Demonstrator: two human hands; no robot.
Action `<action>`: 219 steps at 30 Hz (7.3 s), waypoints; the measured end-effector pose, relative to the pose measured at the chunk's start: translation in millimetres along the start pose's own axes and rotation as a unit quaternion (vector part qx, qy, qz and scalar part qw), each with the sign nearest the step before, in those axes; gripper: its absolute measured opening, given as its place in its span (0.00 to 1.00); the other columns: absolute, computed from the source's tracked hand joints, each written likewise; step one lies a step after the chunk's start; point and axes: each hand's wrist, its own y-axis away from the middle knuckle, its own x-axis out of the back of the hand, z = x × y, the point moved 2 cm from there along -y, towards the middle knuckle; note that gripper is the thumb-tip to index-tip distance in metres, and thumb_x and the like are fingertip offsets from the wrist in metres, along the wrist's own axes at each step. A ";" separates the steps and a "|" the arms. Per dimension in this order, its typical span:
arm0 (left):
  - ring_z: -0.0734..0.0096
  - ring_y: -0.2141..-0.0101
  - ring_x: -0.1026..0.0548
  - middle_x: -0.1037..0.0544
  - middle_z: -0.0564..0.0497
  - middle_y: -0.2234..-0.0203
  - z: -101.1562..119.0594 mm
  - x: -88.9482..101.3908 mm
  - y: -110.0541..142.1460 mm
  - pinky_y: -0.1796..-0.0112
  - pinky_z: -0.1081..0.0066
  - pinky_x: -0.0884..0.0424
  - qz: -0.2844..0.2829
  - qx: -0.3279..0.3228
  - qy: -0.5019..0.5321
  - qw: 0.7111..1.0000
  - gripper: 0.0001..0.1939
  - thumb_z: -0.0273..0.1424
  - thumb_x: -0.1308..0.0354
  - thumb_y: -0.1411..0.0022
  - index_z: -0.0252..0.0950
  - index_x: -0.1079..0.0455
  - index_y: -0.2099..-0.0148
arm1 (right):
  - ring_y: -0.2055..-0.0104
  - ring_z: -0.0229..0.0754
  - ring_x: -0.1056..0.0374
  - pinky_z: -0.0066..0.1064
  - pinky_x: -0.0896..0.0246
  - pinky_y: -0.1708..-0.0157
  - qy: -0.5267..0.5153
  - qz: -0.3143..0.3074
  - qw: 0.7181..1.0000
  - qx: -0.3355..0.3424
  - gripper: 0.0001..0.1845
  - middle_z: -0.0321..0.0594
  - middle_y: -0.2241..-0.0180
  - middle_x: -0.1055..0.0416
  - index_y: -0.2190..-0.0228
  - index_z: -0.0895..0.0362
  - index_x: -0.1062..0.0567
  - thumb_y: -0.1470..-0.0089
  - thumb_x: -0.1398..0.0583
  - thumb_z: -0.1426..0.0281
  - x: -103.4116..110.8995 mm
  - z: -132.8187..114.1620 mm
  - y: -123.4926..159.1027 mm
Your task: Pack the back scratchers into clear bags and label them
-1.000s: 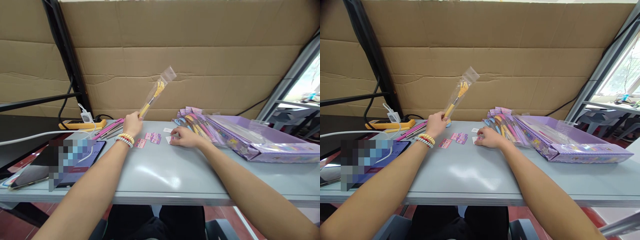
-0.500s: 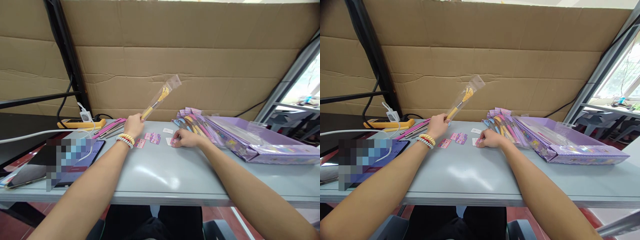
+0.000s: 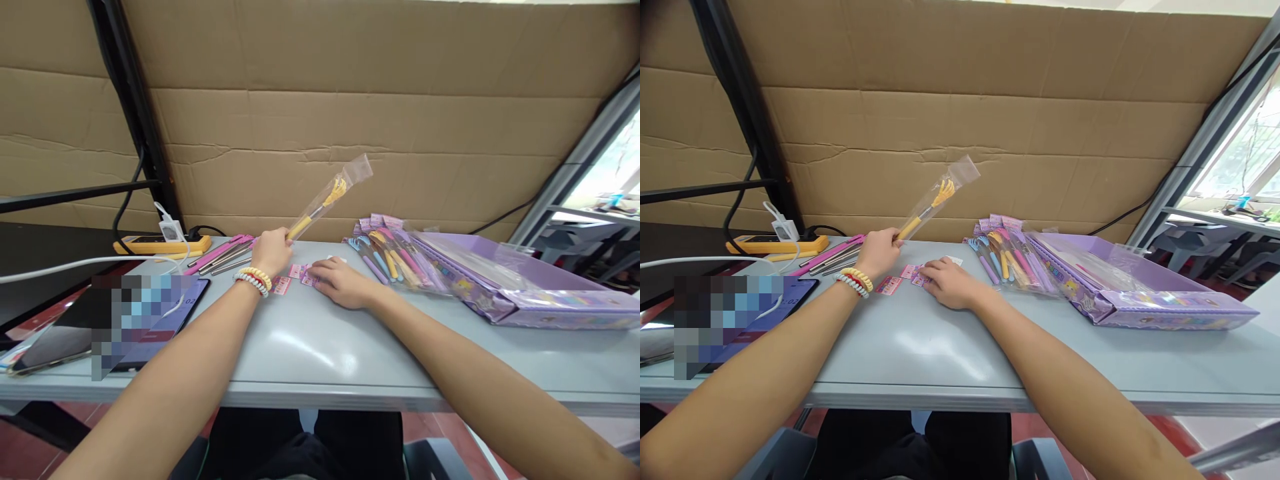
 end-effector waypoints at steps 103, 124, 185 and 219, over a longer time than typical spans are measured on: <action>0.61 0.64 0.25 0.22 0.45 0.68 11.2 -17.0 9.3 0.64 0.67 0.32 -0.129 -0.106 -0.031 0.986 0.13 0.29 0.52 0.43 0.39 0.26 0.61 | 0.75 0.39 0.42 0.31 0.49 0.73 -0.021 0.500 0.784 -0.366 0.02 0.37 0.77 0.34 0.76 0.56 0.34 0.57 0.45 0.70 85.1 62.7 48.9; 0.57 0.65 0.25 0.22 0.43 0.67 10.2 -19.2 8.4 0.66 0.64 0.32 -0.124 -0.107 -0.052 0.985 0.14 0.28 0.52 0.44 0.37 0.27 0.60 | 0.74 0.42 0.35 0.32 0.45 0.71 0.004 0.465 0.813 -0.352 0.08 0.41 0.75 0.27 0.72 0.58 0.25 0.54 0.44 0.69 80.8 66.7 48.3; 0.61 0.61 0.25 0.22 0.43 0.63 6.2 -17.9 8.4 0.62 0.68 0.31 -0.140 -0.078 -0.052 0.986 0.15 0.28 0.52 0.43 0.37 0.27 0.57 | 0.68 0.46 0.32 0.34 0.42 0.68 0.026 0.463 0.804 -0.372 0.10 0.46 0.70 0.25 0.68 0.58 0.26 0.51 0.46 0.70 83.5 70.0 54.4; 0.61 0.63 0.25 0.21 0.45 0.66 4.3 -16.3 6.6 0.65 0.69 0.32 -0.121 -0.087 -0.056 0.987 0.14 0.28 0.52 0.43 0.38 0.27 0.59 | 0.71 0.39 0.33 0.30 0.38 0.69 -0.193 0.400 0.848 -0.288 0.10 0.37 0.73 0.26 0.69 0.58 0.23 0.56 0.41 0.69 73.9 76.4 46.0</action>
